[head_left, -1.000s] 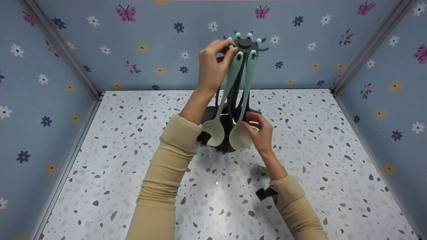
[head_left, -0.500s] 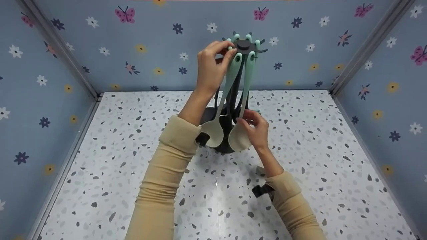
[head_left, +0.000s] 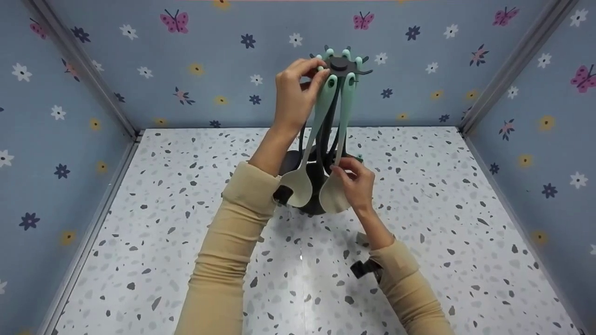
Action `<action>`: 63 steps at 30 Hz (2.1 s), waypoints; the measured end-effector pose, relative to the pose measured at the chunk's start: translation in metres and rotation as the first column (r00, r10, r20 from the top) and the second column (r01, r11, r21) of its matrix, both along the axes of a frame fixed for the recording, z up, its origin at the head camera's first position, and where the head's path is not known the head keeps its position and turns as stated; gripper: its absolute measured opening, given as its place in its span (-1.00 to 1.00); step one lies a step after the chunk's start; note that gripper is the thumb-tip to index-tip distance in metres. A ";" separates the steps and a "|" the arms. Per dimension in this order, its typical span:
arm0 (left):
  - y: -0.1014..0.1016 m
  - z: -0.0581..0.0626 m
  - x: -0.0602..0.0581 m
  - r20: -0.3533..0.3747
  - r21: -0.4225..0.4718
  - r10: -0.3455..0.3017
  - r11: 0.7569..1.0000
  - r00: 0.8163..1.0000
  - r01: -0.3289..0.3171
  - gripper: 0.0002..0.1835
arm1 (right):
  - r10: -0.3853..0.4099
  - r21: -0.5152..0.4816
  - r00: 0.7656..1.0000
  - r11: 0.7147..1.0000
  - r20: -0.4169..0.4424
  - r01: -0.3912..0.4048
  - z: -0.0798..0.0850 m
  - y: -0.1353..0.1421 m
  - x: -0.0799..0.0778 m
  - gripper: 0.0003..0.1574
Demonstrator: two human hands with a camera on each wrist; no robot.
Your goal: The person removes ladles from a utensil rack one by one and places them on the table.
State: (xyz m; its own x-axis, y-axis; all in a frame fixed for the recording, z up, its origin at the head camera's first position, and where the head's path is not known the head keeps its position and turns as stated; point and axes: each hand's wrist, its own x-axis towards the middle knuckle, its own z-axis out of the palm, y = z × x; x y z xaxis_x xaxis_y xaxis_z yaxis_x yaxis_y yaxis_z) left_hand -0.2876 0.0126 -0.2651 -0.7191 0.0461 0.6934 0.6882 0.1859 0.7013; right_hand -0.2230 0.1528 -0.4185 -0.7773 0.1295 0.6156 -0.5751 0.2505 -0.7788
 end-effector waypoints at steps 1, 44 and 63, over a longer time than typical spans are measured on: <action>0.000 0.000 0.000 -0.015 -0.003 0.000 1.000 1.000 0.000 -0.82 | 0.000 0.002 1.000 1.000 -0.014 0.000 0.000 0.000 0.000 -0.91; -0.002 0.002 -0.002 -0.035 0.005 -0.004 1.000 0.999 0.004 -0.83 | -0.253 0.191 0.965 0.953 0.073 0.235 -0.011 0.080 0.019 -0.86; -0.001 0.002 -0.002 -0.034 0.005 -0.012 1.000 0.999 0.012 -0.83 | -0.429 0.457 0.796 0.862 0.428 0.219 -0.054 0.140 0.000 -0.79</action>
